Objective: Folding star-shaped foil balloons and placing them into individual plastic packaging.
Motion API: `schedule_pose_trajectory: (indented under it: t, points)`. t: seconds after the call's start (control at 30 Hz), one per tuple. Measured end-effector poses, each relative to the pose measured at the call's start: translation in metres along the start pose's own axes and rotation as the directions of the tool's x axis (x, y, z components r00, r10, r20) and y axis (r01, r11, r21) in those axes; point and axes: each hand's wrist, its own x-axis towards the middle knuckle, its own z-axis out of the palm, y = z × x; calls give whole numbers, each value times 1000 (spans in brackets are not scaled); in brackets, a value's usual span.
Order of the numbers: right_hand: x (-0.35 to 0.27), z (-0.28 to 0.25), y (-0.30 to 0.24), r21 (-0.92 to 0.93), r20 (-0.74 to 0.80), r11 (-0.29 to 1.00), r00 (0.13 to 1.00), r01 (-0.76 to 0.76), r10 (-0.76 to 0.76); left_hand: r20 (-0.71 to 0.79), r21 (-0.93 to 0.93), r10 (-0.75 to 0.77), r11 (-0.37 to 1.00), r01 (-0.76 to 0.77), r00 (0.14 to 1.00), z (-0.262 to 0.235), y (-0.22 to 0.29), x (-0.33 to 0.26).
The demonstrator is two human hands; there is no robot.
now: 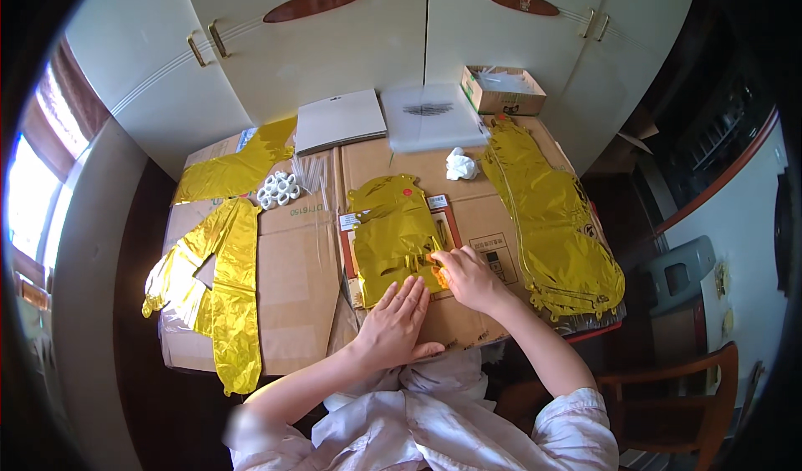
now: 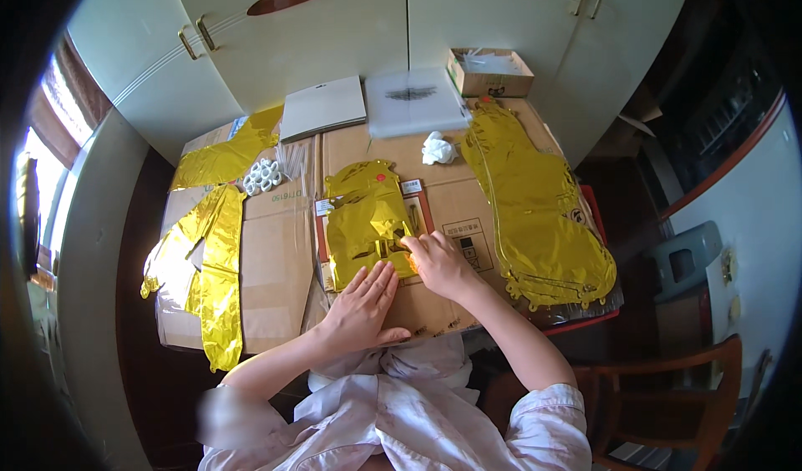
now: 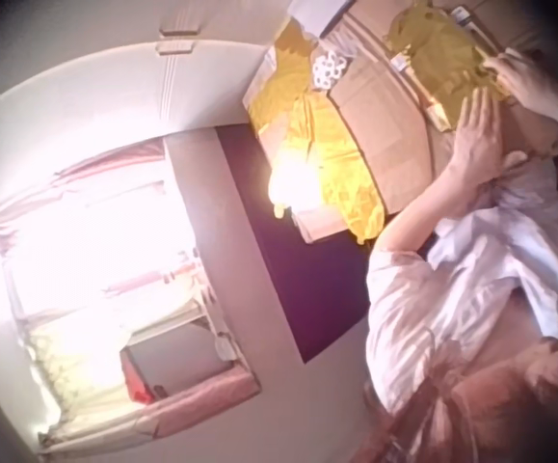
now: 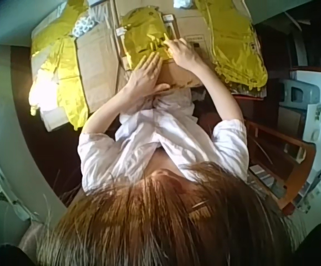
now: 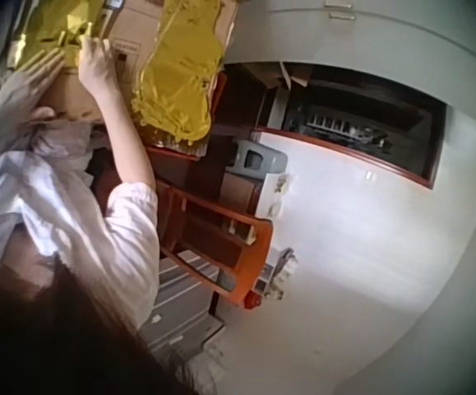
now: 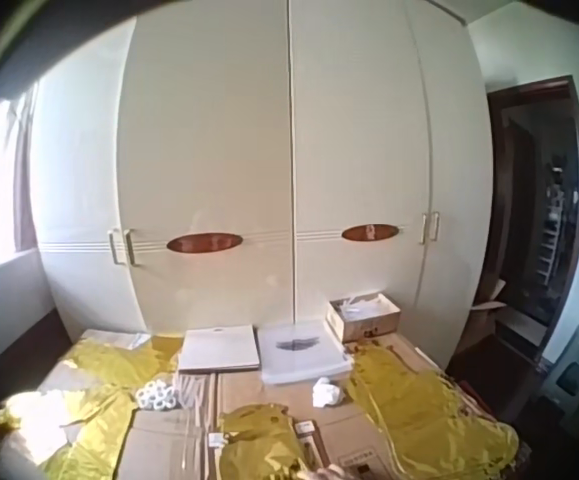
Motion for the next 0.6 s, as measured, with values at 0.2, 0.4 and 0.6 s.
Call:
schedule_pose_trajectory:
  t: [0.2, 0.4, 0.6]
  points:
    - [0, 1, 0, -5, 27, 1000, 1000, -9, 9, 62, -13, 29, 1000, -28, 998, -3, -25, 6]
    - [1, 1, 0, 104, 67, 985, 989, -141, 134, 75, 30, 45, 998, -48, 996, 3, -34, 7]
    - [2, -9, 5, 51, -171, 997, 983, -59, 67, 75, 49, 42, 998, -45, 996, 3, -33, 6]
